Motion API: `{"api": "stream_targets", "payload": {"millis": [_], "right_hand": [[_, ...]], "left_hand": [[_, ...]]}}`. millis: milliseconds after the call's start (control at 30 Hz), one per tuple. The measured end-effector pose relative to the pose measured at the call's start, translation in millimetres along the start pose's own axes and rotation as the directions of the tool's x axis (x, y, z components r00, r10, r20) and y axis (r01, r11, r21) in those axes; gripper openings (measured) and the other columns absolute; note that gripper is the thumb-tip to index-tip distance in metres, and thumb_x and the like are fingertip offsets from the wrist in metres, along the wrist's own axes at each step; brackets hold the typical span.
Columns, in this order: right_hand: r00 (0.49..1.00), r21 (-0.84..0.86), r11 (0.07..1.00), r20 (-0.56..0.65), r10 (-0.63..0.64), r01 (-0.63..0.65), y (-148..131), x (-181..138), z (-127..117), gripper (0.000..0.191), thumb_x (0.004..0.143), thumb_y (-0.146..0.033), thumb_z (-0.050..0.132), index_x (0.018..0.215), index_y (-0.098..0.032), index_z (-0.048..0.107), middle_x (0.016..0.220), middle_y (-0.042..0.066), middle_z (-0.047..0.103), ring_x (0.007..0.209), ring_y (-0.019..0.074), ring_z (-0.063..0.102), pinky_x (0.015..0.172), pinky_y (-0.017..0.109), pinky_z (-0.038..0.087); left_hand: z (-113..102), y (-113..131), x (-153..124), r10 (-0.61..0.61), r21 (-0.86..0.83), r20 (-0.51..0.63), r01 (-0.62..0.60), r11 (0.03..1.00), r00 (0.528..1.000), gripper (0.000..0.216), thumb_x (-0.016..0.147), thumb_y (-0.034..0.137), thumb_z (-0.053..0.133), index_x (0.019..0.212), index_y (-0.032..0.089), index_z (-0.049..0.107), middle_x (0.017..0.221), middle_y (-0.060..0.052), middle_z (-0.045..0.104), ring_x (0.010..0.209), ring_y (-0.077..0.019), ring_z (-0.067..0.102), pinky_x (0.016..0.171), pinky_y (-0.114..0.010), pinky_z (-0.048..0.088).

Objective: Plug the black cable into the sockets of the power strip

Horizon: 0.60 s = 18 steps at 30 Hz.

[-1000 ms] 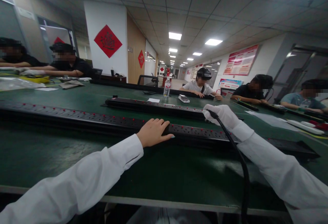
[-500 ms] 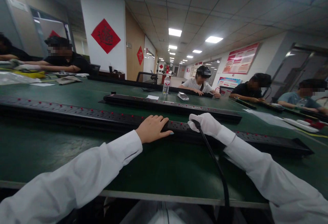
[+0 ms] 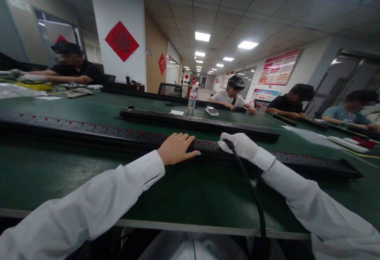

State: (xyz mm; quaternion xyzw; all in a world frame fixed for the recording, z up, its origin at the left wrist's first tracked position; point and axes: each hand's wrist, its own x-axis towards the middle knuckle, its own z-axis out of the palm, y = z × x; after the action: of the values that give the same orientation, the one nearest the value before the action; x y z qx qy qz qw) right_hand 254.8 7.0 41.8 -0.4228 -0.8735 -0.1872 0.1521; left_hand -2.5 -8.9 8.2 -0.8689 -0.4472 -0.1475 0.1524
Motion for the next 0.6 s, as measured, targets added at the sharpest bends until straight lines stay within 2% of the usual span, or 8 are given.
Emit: {"api": "stream_targets", "payload": {"millis": [267, 467, 600], "right_hand": [[0.997, -0.109, 0.994, 0.082, 0.011, -0.002, -2.6, 0.3, -10.4, 0.034, 0.084, -0.05, 0.031, 0.077, -0.023, 0.052, 0.054, -0.001, 0.055, 0.048, 0.0109, 0.048, 0.048, 0.022, 0.022], [0.982, -0.259, 0.964, 0.159, 0.103, -0.06, -7.6, 1.4, -19.5, 0.044, 0.082, -0.059, 0.026, 0.082, -0.023, 0.052, 0.055, 0.002, 0.057, 0.046, 0.0133, 0.049, 0.047, 0.023, 0.021], [0.988, -0.26, 0.964, 0.121, 0.095, -0.061, -8.2, -0.9, -13.7, 0.043, 0.083, -0.057, 0.026, 0.08, -0.022, 0.052, 0.055, 0.002, 0.057, 0.047, 0.0135, 0.051, 0.046, 0.023, 0.02]], "left_hand": [[0.4, 0.5, 0.0, 0.007, 0.016, -0.009, -0.007, 1.0, 1.0, 0.065, 0.08, 0.065, 0.024, 0.117, 0.017, 0.047, 0.1, -0.011, 0.059, 0.092, -0.0234, 0.055, 0.08, -0.034, 0.038], [-0.2, 1.2, -0.6, 0.0, 0.01, -0.02, 0.0, 1.0, 1.0, 0.067, 0.08, 0.066, 0.022, 0.118, 0.016, 0.046, 0.101, -0.012, 0.059, 0.092, -0.0238, 0.055, 0.079, -0.035, 0.039], [-0.5, 1.1, -0.4, 0.0, 0.01, -0.019, 0.0, 1.0, 1.0, 0.065, 0.08, 0.065, 0.024, 0.117, 0.017, 0.047, 0.101, -0.011, 0.059, 0.092, -0.0237, 0.055, 0.079, -0.035, 0.039]]}}
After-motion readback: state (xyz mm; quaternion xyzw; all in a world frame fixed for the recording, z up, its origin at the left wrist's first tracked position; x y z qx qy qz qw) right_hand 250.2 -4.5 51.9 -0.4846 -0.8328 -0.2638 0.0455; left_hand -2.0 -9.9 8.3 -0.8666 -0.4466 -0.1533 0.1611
